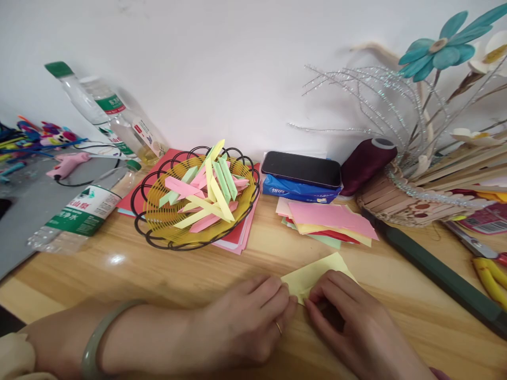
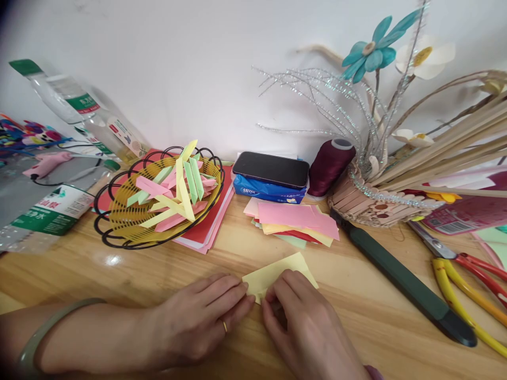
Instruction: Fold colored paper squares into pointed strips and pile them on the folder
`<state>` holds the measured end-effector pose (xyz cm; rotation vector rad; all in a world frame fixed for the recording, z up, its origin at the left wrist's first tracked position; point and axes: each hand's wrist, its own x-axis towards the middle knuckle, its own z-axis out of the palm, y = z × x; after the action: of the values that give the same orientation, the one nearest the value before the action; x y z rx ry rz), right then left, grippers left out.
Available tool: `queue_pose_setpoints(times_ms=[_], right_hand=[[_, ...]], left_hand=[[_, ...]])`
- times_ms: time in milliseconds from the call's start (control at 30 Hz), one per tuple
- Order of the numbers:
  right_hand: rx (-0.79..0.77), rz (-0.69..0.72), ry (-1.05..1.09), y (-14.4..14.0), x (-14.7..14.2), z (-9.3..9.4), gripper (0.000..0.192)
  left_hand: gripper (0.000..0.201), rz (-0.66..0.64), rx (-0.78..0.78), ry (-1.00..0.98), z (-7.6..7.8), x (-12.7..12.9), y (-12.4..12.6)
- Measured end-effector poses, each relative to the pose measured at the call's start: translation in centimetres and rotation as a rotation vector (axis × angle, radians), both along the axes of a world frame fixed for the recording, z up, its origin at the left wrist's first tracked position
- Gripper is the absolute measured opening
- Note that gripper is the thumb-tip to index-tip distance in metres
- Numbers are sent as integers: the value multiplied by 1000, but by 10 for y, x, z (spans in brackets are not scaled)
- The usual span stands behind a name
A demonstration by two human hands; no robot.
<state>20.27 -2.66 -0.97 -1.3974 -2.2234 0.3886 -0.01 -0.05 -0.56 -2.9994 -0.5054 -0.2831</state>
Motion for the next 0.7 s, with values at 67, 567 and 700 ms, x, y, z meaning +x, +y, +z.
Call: queue_pose_setpoints(times_ms=[67, 567, 700], right_hand=[[3, 2, -4, 0, 0, -2, 14], [317, 400, -230, 0, 19, 19, 41], [319, 452, -252, 3, 28, 25, 39]], left_hand=[[29, 1, 3, -1, 0, 0, 0], [26, 1, 51, 25, 5, -1, 1], [24, 4, 39, -5, 4, -1, 4]])
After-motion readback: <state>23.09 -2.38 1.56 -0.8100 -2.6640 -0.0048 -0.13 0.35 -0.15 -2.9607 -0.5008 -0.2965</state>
